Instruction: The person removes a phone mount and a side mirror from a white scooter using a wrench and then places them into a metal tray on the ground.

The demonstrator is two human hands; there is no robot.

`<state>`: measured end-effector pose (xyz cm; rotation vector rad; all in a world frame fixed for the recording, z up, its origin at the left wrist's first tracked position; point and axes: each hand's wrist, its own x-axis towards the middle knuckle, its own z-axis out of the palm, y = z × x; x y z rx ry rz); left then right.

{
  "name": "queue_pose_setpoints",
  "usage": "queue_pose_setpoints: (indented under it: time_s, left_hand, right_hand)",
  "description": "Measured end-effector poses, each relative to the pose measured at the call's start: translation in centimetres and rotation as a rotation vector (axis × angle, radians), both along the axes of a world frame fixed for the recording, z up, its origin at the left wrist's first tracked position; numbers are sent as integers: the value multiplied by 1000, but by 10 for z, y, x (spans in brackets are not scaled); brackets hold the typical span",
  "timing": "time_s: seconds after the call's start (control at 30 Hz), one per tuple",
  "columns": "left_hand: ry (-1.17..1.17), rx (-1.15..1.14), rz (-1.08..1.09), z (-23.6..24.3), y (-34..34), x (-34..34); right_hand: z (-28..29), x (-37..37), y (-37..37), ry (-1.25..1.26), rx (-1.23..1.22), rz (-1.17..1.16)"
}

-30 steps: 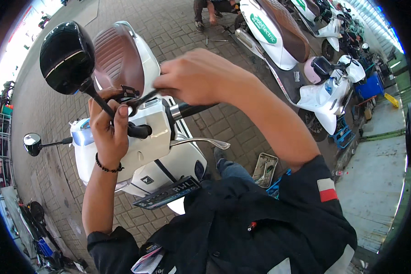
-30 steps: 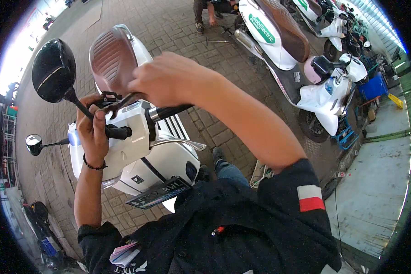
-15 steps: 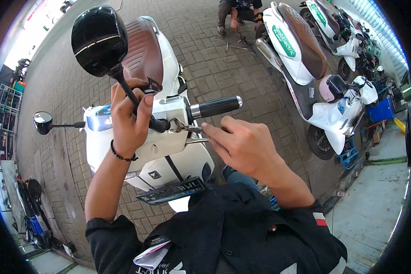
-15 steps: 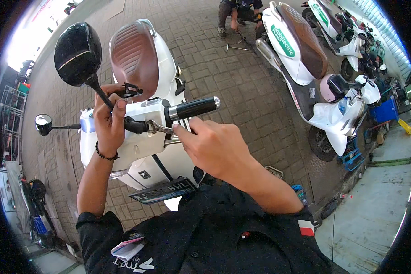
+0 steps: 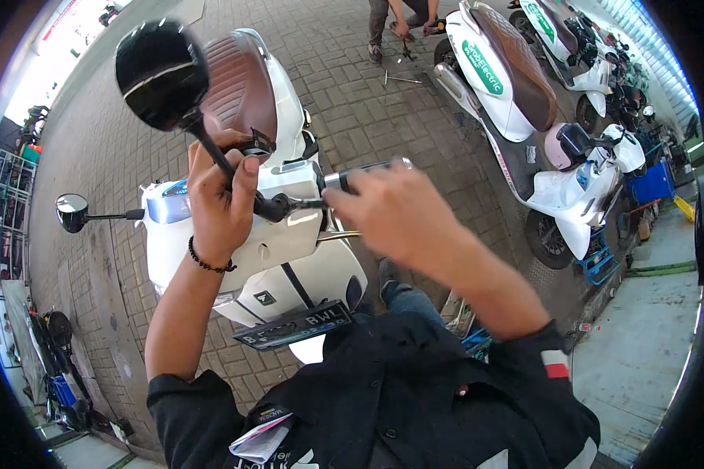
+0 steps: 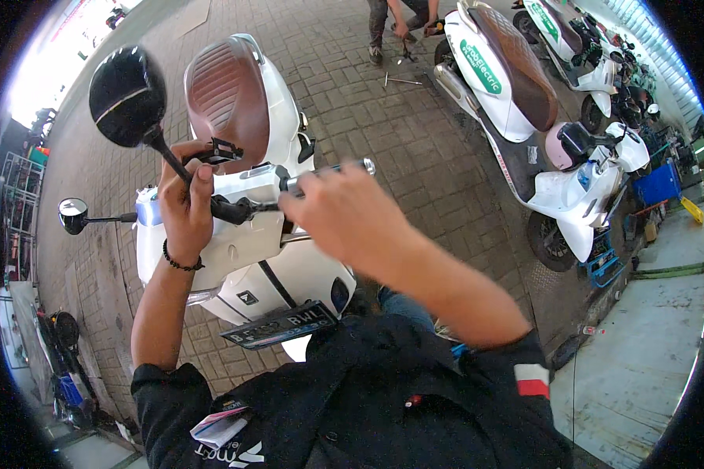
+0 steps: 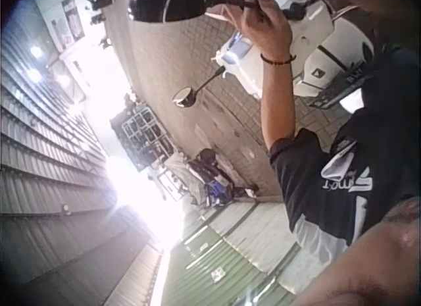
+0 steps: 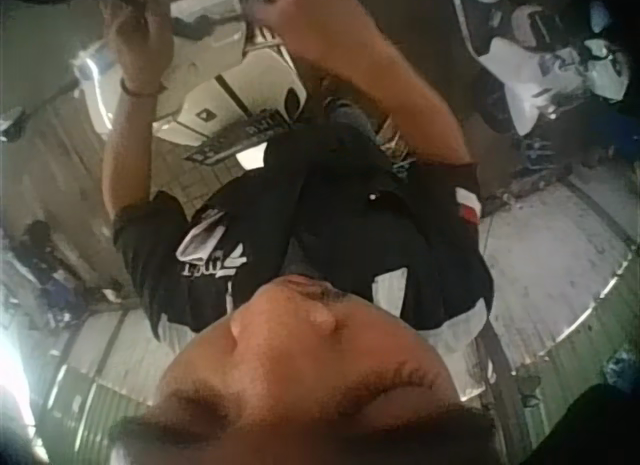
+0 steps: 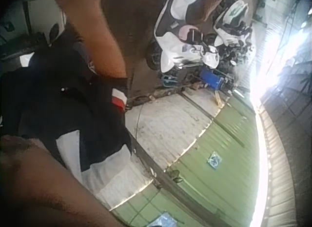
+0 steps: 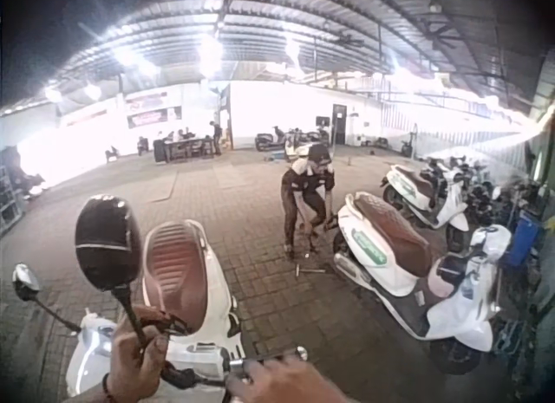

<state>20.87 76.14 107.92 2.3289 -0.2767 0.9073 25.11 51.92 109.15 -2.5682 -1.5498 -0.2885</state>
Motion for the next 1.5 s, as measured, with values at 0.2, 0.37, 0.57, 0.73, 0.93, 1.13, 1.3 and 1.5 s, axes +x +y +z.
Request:
queue_pose_setpoints:
  time_s: [0.2,0.37,0.57,0.73,0.93,1.13,1.3,1.5]
  left_hand:
    - [-10,-79,-35,-2,5,0]
    - [-15,-53,-13,0,-2,1]
    - [-60,-9,-12,-4,7,0]
    - [-73,-45,-29,-2,3,0]
    - [-62,-87,0,-6,0,2]
    - [-34,59,53,-5,2,-2]
    - [-16,61,55,-3,-4,1]
    - [-12,59,62,-5,-3,-1]
  right_hand:
    - [6,91,49,-291,-9,335]
    - [5,115,67,-280,79,544]
    - [25,48,4,-93,-37,136]
    - [2,-12,-10,76,114,-36]
    - [-15,-35,-7,154,204,-99]
    - [-2,-75,13,7,24,-222]
    - [-15,-99,27,-105,-83,-152]
    - [-7,-81,21,22,-31,-102]
